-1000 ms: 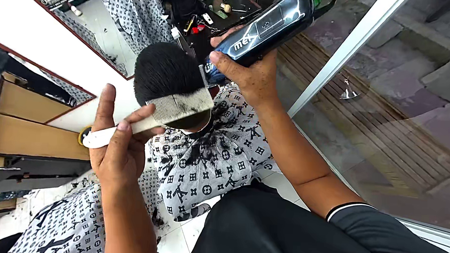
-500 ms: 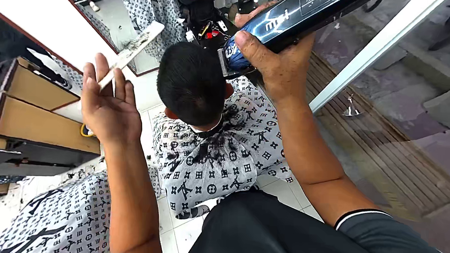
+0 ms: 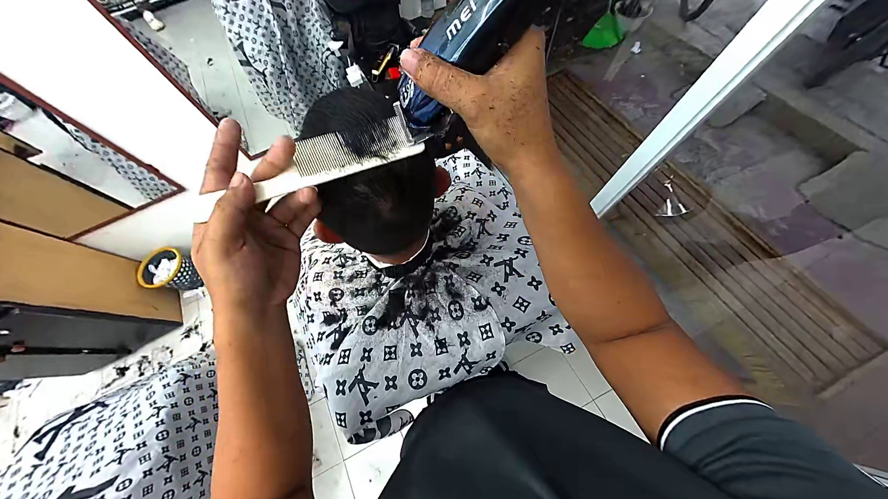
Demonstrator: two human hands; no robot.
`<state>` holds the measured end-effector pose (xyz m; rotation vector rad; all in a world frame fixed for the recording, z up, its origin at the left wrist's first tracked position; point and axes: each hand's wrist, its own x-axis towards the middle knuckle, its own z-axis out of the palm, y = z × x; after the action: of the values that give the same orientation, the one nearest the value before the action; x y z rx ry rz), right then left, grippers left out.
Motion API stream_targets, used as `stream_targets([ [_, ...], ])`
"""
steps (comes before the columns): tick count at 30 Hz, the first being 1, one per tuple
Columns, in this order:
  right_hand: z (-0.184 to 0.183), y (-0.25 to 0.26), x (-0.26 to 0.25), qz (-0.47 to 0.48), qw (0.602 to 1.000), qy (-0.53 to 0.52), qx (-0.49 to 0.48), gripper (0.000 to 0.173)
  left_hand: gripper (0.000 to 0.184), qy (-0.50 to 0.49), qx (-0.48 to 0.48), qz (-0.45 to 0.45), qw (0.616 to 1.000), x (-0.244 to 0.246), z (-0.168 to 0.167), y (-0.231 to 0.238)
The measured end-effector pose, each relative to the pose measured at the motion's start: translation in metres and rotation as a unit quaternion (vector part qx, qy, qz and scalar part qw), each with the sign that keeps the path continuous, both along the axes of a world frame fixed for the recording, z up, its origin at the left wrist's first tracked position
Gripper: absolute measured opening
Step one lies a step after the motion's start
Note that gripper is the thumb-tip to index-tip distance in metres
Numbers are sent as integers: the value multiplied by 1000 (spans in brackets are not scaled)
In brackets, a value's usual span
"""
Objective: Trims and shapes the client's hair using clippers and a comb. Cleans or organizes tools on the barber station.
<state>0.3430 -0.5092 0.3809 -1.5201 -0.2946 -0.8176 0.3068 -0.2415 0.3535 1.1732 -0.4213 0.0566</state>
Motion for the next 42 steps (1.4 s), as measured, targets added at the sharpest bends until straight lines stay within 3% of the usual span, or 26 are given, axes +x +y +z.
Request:
stream_targets([
  [3, 0, -4, 4, 5, 1000, 11, 26, 53, 51, -20, -1, -13, 1000, 0, 2, 0],
  [9, 11, 14, 1, 10, 1000, -10, 11, 40, 53, -42, -1, -22, 999, -2, 4, 0],
  [14, 24, 39, -16, 66, 997, -36, -22, 41, 52, -29, 14, 3, 999, -17, 5, 2],
  [18, 15, 11, -10, 38, 998, -37, -19, 38, 48, 4, 76, -28, 997, -26, 4, 18],
  [22, 0, -10, 2, 24, 1000, -5, 18, 43, 43, 31, 71, 21, 997, -10, 13, -1],
  [29, 0, -6, 9, 15, 999, 24, 34, 40, 48, -30, 48, 25, 998, -2, 17, -13],
  [36, 19, 28, -9, 72, 996, -43, 18, 40, 51, -55, 51, 11, 997, -19, 14, -8],
  [42, -3, -8, -11, 45, 997, -45, 37, 38, 46, -9, 83, -4, 996, -33, 2, 3],
])
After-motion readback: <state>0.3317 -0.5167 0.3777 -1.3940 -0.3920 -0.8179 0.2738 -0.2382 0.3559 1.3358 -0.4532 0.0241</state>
